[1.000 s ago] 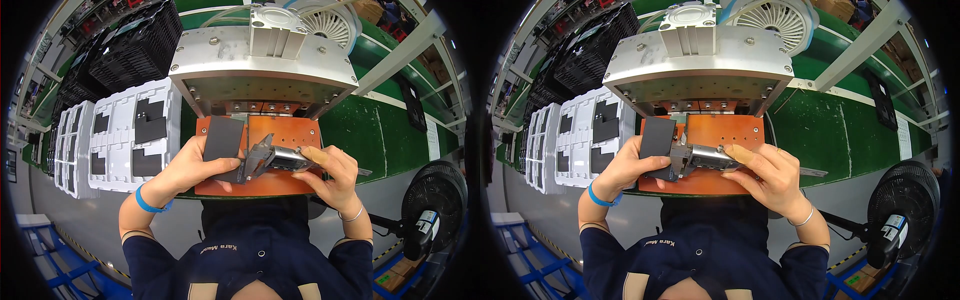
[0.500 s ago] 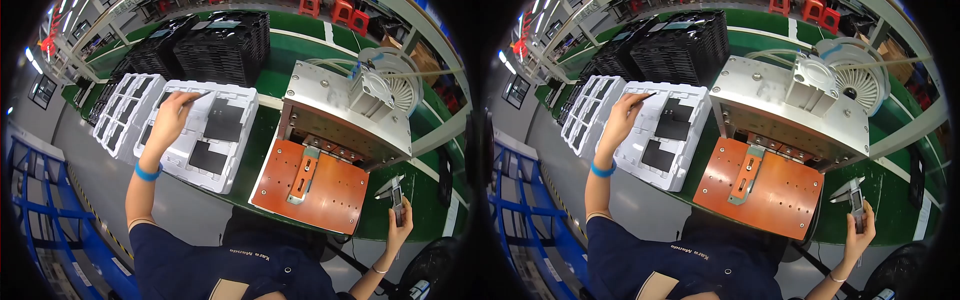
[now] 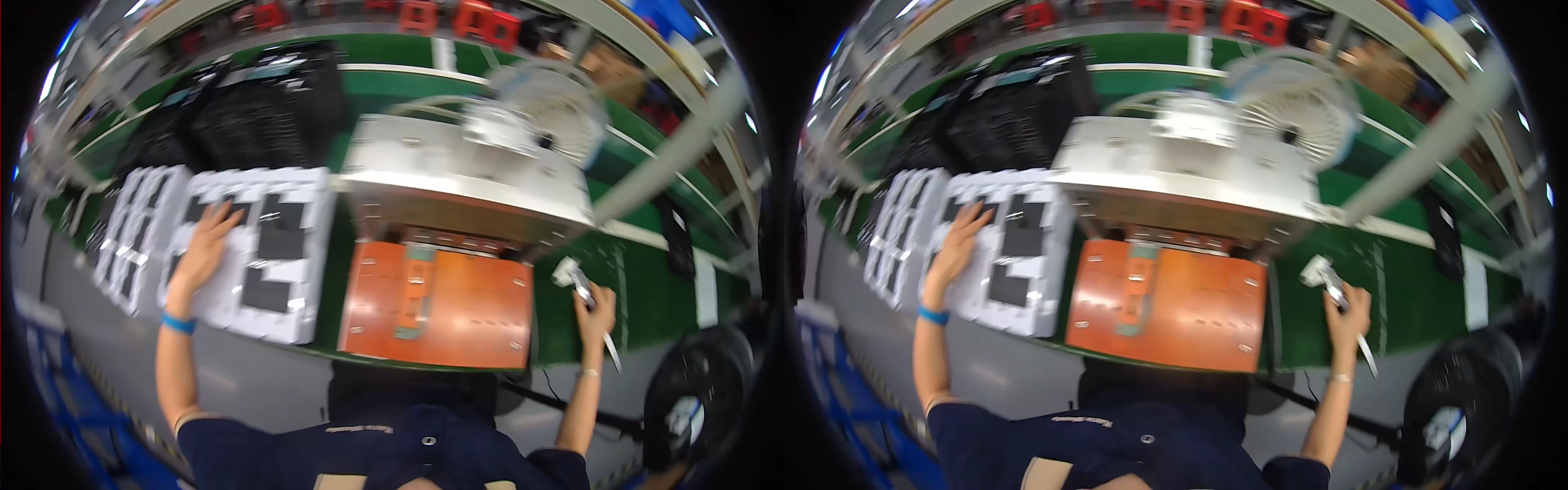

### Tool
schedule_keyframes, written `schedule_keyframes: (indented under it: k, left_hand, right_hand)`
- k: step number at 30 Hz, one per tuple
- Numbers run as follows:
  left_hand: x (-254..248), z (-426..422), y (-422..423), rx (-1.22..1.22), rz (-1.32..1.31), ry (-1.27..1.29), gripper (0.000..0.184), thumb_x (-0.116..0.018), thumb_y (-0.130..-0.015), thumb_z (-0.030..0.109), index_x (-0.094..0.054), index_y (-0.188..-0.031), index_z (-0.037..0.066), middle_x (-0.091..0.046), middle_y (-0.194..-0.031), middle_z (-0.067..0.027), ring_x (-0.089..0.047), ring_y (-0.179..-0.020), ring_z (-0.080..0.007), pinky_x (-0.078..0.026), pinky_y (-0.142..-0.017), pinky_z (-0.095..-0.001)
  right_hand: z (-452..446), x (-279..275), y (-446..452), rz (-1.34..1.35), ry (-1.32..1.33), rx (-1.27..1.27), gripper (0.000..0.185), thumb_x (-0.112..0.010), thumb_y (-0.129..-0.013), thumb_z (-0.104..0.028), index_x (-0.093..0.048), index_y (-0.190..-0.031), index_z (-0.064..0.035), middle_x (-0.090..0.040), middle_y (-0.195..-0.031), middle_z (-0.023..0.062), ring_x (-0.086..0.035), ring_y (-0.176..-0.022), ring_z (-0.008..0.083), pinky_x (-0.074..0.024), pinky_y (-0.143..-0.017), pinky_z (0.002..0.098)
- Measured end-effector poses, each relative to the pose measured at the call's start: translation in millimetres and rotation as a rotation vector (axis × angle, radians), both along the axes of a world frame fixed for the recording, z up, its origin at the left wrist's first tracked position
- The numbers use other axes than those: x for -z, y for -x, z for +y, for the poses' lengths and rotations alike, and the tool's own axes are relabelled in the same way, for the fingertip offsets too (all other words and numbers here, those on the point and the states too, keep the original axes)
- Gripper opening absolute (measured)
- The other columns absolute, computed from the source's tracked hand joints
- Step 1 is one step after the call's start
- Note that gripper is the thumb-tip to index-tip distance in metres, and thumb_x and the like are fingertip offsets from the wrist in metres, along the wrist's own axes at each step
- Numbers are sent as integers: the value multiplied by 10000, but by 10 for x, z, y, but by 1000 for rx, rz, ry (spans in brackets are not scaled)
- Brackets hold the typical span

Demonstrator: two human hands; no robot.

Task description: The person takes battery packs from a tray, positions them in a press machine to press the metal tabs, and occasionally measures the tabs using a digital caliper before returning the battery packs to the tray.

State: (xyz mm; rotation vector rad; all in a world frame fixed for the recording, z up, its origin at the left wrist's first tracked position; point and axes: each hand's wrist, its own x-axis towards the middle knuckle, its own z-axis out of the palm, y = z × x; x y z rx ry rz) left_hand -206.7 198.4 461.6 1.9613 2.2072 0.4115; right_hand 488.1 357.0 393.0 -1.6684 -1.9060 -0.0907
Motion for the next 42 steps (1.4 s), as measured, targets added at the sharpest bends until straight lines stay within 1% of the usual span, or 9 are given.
schedule_keyframes:
  k: [7, 12, 14, 21, 28, 31, 32, 36, 42]
  left_hand:
    - [-277, 141, -622, 77, -52, -148, 488, -454, -862, 79, -578, -1335, 78, -409, -1512, -130, -262, -1446, -377, -190, -1183, -476]
    - [-384, 190, -1406, 322, 167, -27, 529, -681, -818, 103, -558, -1331, 74, -453, -1450, -155, -375, -1361, -379, -281, -1140, -500]
    - [-243, 241, -1309, 317, 189, -52, 507, -677, -822, 95, -569, -1317, 72, -466, -1436, -160, -399, -1340, -380, -311, -1119, -491]
    - [-201, 285, -1171, 331, 109, -178, 435, -669, -820, 42, -614, -1251, 59, -537, -1333, -173, -519, -1185, -380, -438, -1000, -437]
    - [-279, 249, -1108, 295, -18, -194, 440, -714, -777, 47, -643, -1211, 68, -551, -1234, -170, -532, -1118, -368, -444, -980, -443]
    - [-553, 186, -1263, 281, 28, -246, 466, -732, -731, 17, -660, -1188, 72, -563, -1223, -176, -544, -1119, -367, -390, -1046, -518]
    - [-637, 166, -1382, 299, 19, -258, 478, -744, -711, 13, -665, -1179, 71, -567, -1220, -176, -552, -1114, -364, -372, -1059, -541]
    - [-875, 243, -1934, 665, -128, -318, 451, -738, -712, 65, -657, -1155, 88, -609, -1124, -153, -601, -930, -292, -488, -846, -452]
    - [-557, 442, -2945, 943, -252, -417, 447, -564, -815, 112, -580, -1261, 88, -549, -1205, -139, -557, -1056, -282, -479, -916, -406]
  right_hand:
    - [-137, -90, 243, -143, -35, 76, 355, -763, -780, -180, -674, -1113, -97, -577, -982, 87, -536, -945, 284, -452, -815, 375]
    - [-769, -1260, 1289, -60, -361, -422, 312, -734, -697, 51, -680, -990, -41, -601, -1030, 111, -585, -873, 299, -477, -743, 395]
    - [-1016, -1657, 1613, -78, -474, -779, 227, -727, -609, 43, -643, -786, -71, -627, -954, 88, -606, -770, 257, -448, -652, 361]
    - [-1105, -2609, 2076, -450, -461, -1137, 131, -661, -735, -135, -674, -863, -157, -603, -849, -37, -576, -861, 109, -457, -706, 273]
    - [-1285, -2279, 2281, 27, -241, -715, 103, -731, -637, -135, -676, -720, -159, -588, -747, -52, -565, -751, 127, -383, -582, 282]
    - [-1007, -2441, 2322, -78, 214, -1251, 93, -695, -673, -100, -645, -750, -94, -569, -782, 12, -567, -767, 158, -452, -628, 251]
    - [-795, -2014, 2400, -19, -368, -1374, 65, -666, -698, -84, -624, -745, -69, -568, -801, 34, -566, -759, 170, -453, -622, 254]
    - [-906, -1937, 2403, 111, -542, -1310, 40, -663, -677, -89, -632, -698, -76, -569, -756, 34, -557, -726, 167, -449, -614, 260]
    - [-1385, -1707, 1793, 122, -261, -929, 194, -697, -638, -30, -617, -796, -110, -620, -812, 75, -594, -702, 224, -471, -592, 340]
